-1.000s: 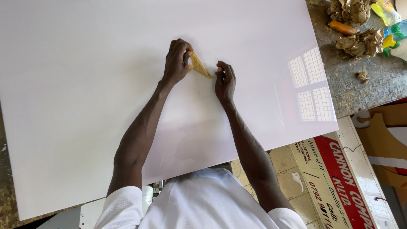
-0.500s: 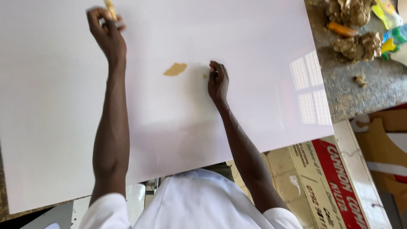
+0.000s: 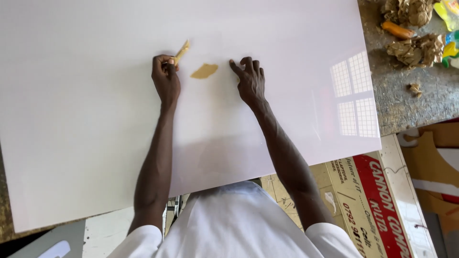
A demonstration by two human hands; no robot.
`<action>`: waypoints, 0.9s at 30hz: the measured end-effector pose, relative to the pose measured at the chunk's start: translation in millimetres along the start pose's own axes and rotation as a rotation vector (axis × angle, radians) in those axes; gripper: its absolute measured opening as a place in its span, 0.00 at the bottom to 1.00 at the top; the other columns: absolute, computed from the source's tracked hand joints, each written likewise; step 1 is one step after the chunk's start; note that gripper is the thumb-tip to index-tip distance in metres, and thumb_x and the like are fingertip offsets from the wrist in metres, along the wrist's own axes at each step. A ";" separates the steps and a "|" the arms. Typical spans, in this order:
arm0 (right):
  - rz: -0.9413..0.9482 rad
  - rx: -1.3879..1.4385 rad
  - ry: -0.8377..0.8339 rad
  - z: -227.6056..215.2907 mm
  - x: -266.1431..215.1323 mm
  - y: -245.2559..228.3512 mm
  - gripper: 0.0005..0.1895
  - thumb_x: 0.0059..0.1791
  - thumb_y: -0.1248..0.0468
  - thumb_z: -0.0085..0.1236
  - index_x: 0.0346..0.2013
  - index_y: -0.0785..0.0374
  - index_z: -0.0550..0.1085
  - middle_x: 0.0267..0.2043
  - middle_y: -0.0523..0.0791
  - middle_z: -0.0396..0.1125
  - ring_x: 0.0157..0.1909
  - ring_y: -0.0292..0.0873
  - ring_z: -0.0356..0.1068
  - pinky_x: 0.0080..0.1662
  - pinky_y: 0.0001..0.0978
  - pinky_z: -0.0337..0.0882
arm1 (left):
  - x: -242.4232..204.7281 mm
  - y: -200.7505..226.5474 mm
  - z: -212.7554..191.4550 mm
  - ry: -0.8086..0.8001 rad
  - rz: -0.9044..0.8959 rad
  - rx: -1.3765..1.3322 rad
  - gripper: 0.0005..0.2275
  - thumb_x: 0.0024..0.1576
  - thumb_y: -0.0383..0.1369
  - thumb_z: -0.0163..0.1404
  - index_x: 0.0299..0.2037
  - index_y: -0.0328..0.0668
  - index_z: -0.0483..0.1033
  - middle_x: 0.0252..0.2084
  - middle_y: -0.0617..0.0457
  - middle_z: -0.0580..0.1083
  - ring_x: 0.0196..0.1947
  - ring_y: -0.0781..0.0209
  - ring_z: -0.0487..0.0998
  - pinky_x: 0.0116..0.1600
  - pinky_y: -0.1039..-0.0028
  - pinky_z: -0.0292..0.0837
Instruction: The person peels a large sticker from a white board using their hands, removing it in several pieces. They then gather the removed pieces and place them on a cluttered workbench before handling a spray bottle and a water bottle.
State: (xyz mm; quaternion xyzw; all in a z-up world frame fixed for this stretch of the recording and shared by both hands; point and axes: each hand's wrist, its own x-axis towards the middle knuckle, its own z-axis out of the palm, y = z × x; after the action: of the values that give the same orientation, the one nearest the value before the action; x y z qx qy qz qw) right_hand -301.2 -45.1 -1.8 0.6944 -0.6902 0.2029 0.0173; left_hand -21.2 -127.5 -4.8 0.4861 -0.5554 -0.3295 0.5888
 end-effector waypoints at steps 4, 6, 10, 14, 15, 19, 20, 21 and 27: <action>-0.023 0.005 -0.012 -2.8 -12.8 8.8 0.33 0.54 0.79 0.57 0.65 0.41 0.84 0.63 0.41 0.63 0.62 0.52 0.67 0.51 0.45 0.70 | -5.5 -0.3 5.0 -0.022 0.125 0.186 0.05 0.73 0.24 0.46 0.51 0.42 0.75 0.44 0.48 0.76 0.40 0.52 0.85 0.47 0.63 0.83; 0.043 0.055 -0.014 12.2 -10.6 19.3 0.24 0.53 0.75 0.57 0.50 0.42 0.88 0.57 0.35 0.68 0.56 0.47 0.71 0.48 0.43 0.74 | -8.0 -7.6 2.5 0.027 0.124 0.195 0.04 0.72 0.25 0.49 0.50 0.43 0.76 0.43 0.50 0.77 0.41 0.52 0.85 0.47 0.63 0.83; -0.015 -0.090 -0.012 -10.0 1.0 -3.3 0.36 0.51 0.77 0.59 0.66 0.36 0.83 0.62 0.38 0.63 0.58 0.49 0.68 0.48 0.44 0.75 | -5.3 -4.4 -2.1 -0.008 0.177 0.189 0.03 0.73 0.26 0.49 0.50 0.42 0.76 0.43 0.49 0.76 0.42 0.50 0.85 0.47 0.64 0.83; -0.028 -0.001 -0.057 -22.1 -23.0 -0.3 0.30 0.52 0.78 0.56 0.61 0.45 0.86 0.63 0.41 0.67 0.63 0.53 0.70 0.50 0.46 0.74 | -5.3 0.7 -4.9 -0.017 0.126 0.165 0.03 0.72 0.26 0.49 0.50 0.43 0.76 0.43 0.47 0.78 0.44 0.47 0.87 0.49 0.60 0.84; -0.012 0.040 -0.061 -20.9 -26.5 5.1 0.27 0.53 0.78 0.54 0.57 0.47 0.88 0.62 0.40 0.69 0.62 0.52 0.72 0.50 0.45 0.75 | -3.1 0.3 -2.6 -0.006 0.109 0.141 0.04 0.72 0.25 0.48 0.50 0.44 0.76 0.44 0.48 0.79 0.44 0.48 0.87 0.50 0.60 0.85; 0.074 0.088 -0.071 -34.9 -28.8 0.8 0.22 0.54 0.76 0.54 0.51 0.49 0.87 0.57 0.40 0.73 0.58 0.50 0.74 0.46 0.43 0.77 | -8.0 2.5 -5.5 -0.019 0.087 0.136 0.03 0.73 0.25 0.48 0.49 0.42 0.76 0.43 0.46 0.79 0.43 0.47 0.87 0.49 0.60 0.85; 0.021 0.026 -0.078 -38.5 -32.2 -6.8 0.26 0.55 0.77 0.54 0.60 0.47 0.85 0.64 0.42 0.70 0.64 0.53 0.71 0.50 0.46 0.75 | -9.9 -0.2 -6.7 -0.011 0.104 0.142 0.03 0.73 0.25 0.48 0.49 0.42 0.76 0.44 0.47 0.80 0.44 0.47 0.87 0.49 0.60 0.86; -0.031 -0.039 -0.065 -41.8 -27.0 -11.0 0.32 0.55 0.78 0.55 0.69 0.44 0.82 0.70 0.45 0.67 0.69 0.56 0.68 0.53 0.50 0.74 | -1.3 -3.4 -1.4 -0.006 0.140 0.140 0.04 0.72 0.25 0.48 0.50 0.43 0.76 0.44 0.48 0.80 0.44 0.47 0.88 0.49 0.61 0.86; -0.006 0.014 -0.084 -42.2 -61.9 -11.4 0.28 0.54 0.80 0.51 0.57 0.49 0.88 0.68 0.42 0.71 0.69 0.52 0.70 0.54 0.44 0.76 | -3.3 13.2 -2.4 -0.001 0.109 0.122 0.03 0.72 0.25 0.49 0.49 0.43 0.77 0.42 0.48 0.80 0.43 0.47 0.88 0.50 0.59 0.85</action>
State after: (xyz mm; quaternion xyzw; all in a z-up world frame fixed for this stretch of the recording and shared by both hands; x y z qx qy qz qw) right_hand -298.9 27.1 20.9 0.7045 -0.6867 0.1784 -0.0159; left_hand -21.4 -119.9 6.7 0.4898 -0.6005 -0.2629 0.5748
